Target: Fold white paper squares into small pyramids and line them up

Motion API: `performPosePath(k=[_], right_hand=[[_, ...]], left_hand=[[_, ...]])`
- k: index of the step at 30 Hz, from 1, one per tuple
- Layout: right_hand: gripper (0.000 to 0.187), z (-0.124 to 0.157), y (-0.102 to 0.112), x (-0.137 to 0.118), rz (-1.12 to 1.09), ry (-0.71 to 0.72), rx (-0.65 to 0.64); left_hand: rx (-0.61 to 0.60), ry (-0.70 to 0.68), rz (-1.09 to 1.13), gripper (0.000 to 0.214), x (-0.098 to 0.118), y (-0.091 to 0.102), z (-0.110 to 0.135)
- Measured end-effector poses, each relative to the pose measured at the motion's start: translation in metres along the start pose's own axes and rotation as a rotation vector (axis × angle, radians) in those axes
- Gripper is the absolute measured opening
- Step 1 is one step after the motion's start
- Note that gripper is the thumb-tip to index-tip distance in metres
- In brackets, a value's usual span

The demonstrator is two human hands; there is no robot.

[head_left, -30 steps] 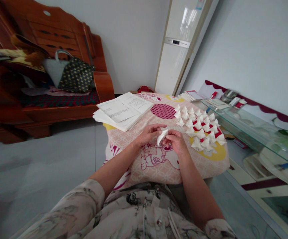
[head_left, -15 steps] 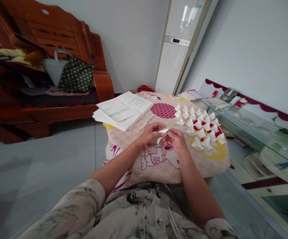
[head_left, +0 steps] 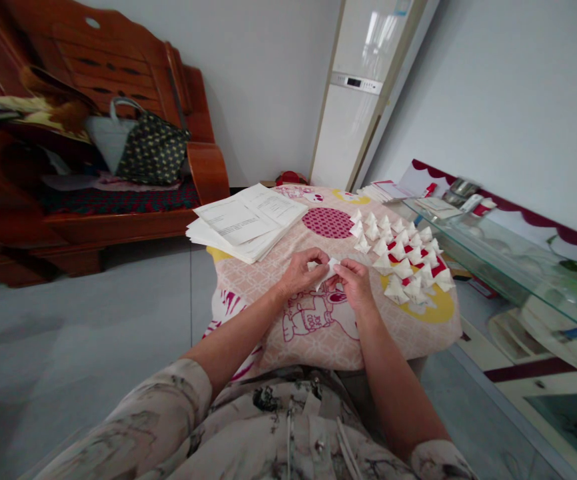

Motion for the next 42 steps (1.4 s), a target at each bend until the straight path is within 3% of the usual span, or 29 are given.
performPosePath(k=[11, 16, 23, 30, 36, 42], right_hand=[[0.025, -0.003, -0.001, 0.004, 0.143, -0.001, 0.122], [0.024, -0.004, 0.001, 0.008, 0.186, -0.013, 0.138], [0.019, -0.005, 0.000, 0.009, 0.179, -0.020, 0.050], [0.014, -0.002, 0.001, 0.003, 0.092, 0.035, -0.007], [0.033, -0.003, 0.003, 0.004, 0.076, 0.061, 0.009], [0.023, 0.000, 0.005, 0.001, 0.161, 0.044, 0.038]], left_hand=[[-0.010, -0.150, -0.117, 0.012, 0.000, -0.002, 0.002], [-0.019, -0.157, -0.119, 0.018, -0.001, -0.002, 0.003], [-0.040, 0.019, -0.030, 0.037, -0.003, -0.001, 0.001], [-0.027, 0.070, -0.036, 0.035, -0.007, 0.001, -0.001], [-0.042, 0.124, -0.007, 0.035, -0.010, 0.001, -0.003], [-0.084, 0.163, 0.031, 0.036, -0.012, -0.002, -0.002]])
Point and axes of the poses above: each hand's wrist, its own z-axis away from the middle knuckle, its own y-axis out of the back of the hand, x = y × z, the point moved 4 cm from there along -z, towards the middle knuckle, and after that the axes turned 2 degrees about x, right-handed, at the moved point
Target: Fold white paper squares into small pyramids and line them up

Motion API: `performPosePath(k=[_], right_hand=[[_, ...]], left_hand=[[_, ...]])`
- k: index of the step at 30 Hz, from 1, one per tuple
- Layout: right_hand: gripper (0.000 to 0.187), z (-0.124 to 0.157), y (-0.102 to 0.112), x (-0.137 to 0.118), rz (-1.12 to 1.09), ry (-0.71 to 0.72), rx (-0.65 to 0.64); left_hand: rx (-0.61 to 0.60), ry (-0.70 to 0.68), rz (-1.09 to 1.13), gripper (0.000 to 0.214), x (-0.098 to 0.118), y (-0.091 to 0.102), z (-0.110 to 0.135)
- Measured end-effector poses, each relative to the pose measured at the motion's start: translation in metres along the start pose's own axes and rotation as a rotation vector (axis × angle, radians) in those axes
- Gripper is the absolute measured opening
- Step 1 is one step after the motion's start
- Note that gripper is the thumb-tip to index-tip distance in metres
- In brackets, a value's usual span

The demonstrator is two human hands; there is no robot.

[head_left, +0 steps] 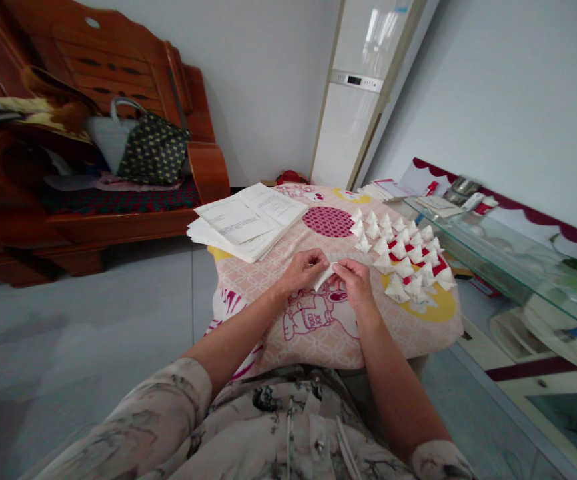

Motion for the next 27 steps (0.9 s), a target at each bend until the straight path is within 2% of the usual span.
performPosePath(k=[3, 7, 10, 13, 19, 27], right_hand=[[0.023, 0.002, 0.000, -0.002, -0.029, -0.021, 0.017], [0.027, 0.003, -0.002, -0.001, -0.057, -0.066, -0.023], [0.028, 0.001, 0.003, 0.000, -0.127, -0.073, 0.038], [0.032, -0.002, 0.009, 0.002, -0.257, -0.099, 0.123], [0.032, -0.007, 0.016, 0.008, -0.368, -0.126, 0.183], [0.031, -0.007, 0.012, 0.018, -0.353, -0.225, 0.131]], left_hand=[[-0.054, 0.018, 0.031, 0.040, -0.003, -0.001, 0.000], [-0.091, 0.071, 0.131, 0.046, -0.007, -0.001, 0.001], [-0.098, 0.126, 0.239, 0.048, -0.008, -0.002, 0.003], [-0.087, 0.160, 0.314, 0.050, -0.008, -0.002, 0.003], [-0.087, 0.171, 0.461, 0.042, -0.007, 0.000, 0.002], [0.000, 0.146, 0.540, 0.041, -0.009, 0.004, 0.000]])
Point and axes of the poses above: each hand's wrist, its own z-axis away from the middle knuckle, its own y-axis out of the back of the hand, x = y × z, the point moved 4 cm from there along -z, towards the middle knuckle, and after that the axes turned 2 degrees about x, right-handed, at the moved point
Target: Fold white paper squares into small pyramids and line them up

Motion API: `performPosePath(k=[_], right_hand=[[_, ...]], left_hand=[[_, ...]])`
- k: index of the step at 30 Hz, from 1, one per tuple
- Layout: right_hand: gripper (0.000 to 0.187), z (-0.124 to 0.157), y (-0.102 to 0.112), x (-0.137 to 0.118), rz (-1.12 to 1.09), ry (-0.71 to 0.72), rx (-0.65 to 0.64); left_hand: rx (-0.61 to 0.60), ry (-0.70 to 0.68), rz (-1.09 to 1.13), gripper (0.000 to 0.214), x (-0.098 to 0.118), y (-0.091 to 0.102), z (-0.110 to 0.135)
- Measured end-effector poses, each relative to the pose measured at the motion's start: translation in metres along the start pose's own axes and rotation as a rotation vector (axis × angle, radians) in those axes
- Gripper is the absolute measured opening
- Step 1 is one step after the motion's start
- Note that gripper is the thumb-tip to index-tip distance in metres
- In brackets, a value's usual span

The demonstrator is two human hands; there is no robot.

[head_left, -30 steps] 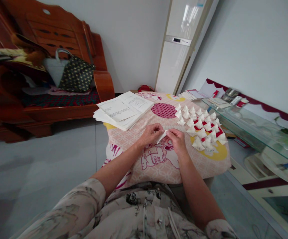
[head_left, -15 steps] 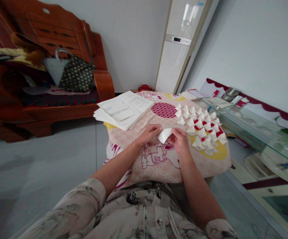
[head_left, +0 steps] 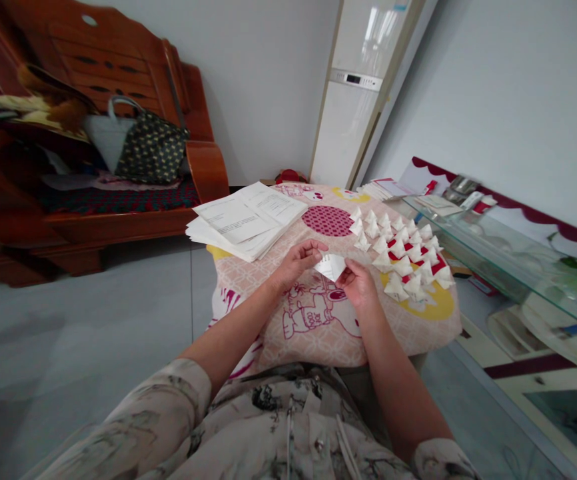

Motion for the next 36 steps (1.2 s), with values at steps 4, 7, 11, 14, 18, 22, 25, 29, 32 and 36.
performPosePath(k=[4, 7, 11, 14, 18, 22, 25, 29, 32, 36], right_hand=[[0.030, -0.001, 0.001, 0.002, 0.056, -0.016, -0.013], [0.029, -0.001, 0.002, -0.002, 0.151, 0.095, 0.048], [0.028, 0.004, -0.005, -0.010, 0.282, 0.270, 0.025], [0.023, 0.009, -0.011, -0.008, 0.382, 0.236, -0.095], [0.018, 0.010, -0.010, -0.006, 0.322, 0.142, -0.136], [0.019, 0.006, -0.006, -0.010, 0.150, 0.147, -0.071], [0.021, 0.003, -0.005, -0.010, 0.084, 0.137, -0.075], [0.020, 0.003, -0.005, -0.008, 0.073, 0.145, -0.085], [0.015, 0.003, -0.003, -0.009, 0.154, 0.180, -0.084], [0.017, 0.005, -0.001, -0.019, 0.393, 0.298, -0.053]], left_hand=[[0.067, 0.002, -0.006, 0.039, -0.001, 0.004, -0.002], [0.099, -0.015, -0.012, 0.036, 0.001, 0.007, -0.003], [0.064, 0.008, -0.032, 0.031, 0.001, 0.007, -0.003], [0.030, 0.044, -0.062, 0.032, -0.001, 0.005, -0.002], [0.080, 0.045, -0.032, 0.039, 0.001, 0.007, -0.002], [0.041, 0.040, 0.087, 0.045, 0.003, 0.009, -0.005], [-0.026, 0.078, 0.043, 0.037, -0.001, 0.009, -0.006], [-0.088, 0.131, -0.029, 0.017, -0.007, 0.006, -0.004], [-0.072, 0.143, -0.002, 0.023, -0.005, 0.005, -0.002], [-0.037, 0.022, -0.090, 0.025, 0.002, 0.005, -0.003]])
Point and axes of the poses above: each hand's wrist, its own z-axis away from the middle knuckle, its own y-axis out of the back of the hand, x = y × z, the point moved 4 cm from there along -z, towards the middle knuckle, and after that the axes turned 2 degrees about x, right-handed, at the moved point
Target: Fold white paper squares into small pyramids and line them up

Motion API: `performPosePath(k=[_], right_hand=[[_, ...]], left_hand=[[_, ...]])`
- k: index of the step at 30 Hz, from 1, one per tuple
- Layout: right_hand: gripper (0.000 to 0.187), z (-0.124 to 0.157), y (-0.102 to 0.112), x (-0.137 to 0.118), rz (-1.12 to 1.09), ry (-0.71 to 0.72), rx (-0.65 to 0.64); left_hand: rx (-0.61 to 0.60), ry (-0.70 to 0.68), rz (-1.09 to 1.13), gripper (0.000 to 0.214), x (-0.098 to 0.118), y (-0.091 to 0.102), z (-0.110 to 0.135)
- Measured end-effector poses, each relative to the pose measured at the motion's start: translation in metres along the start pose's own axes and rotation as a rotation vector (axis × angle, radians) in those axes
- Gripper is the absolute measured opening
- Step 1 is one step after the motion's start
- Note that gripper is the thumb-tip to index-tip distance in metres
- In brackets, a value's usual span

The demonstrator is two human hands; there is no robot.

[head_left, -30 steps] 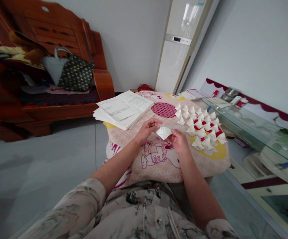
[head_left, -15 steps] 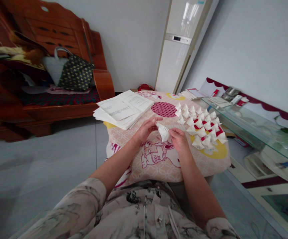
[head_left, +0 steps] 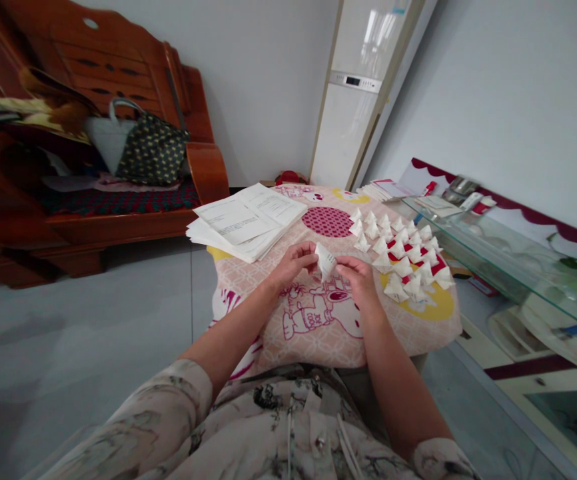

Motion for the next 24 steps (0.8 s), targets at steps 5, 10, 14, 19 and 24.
performPosePath(k=[5, 10, 14, 19, 24], right_hand=[[0.031, -0.001, -0.003, -0.014, 0.232, 0.156, -0.029], [0.025, -0.001, -0.008, -0.011, 0.183, 0.095, -0.073], [0.018, -0.002, -0.004, -0.010, 0.158, 0.053, -0.054], [0.017, 0.000, -0.003, -0.009, 0.068, 0.033, -0.082], [0.021, 0.000, -0.007, -0.008, 0.054, 0.030, -0.091]], left_hand=[[-0.005, -0.097, -0.317, 0.019, 0.002, -0.001, 0.001], [-0.031, -0.166, -0.526, 0.019, 0.005, -0.006, 0.004], [-0.054, -0.153, -0.515, 0.026, 0.007, -0.012, 0.004], [-0.039, -0.181, -0.531, 0.030, 0.009, -0.017, 0.005], [-0.035, -0.196, -0.462, 0.035, 0.008, -0.015, 0.005]])
Point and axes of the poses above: each hand's wrist, its own z-axis away from the middle knuckle, its own y-axis out of the back of the hand, x = y × z, the point moved 4 cm from there along -z, towards the middle knuckle, and after that the axes turned 2 degrees about x, right-handed, at the moved point
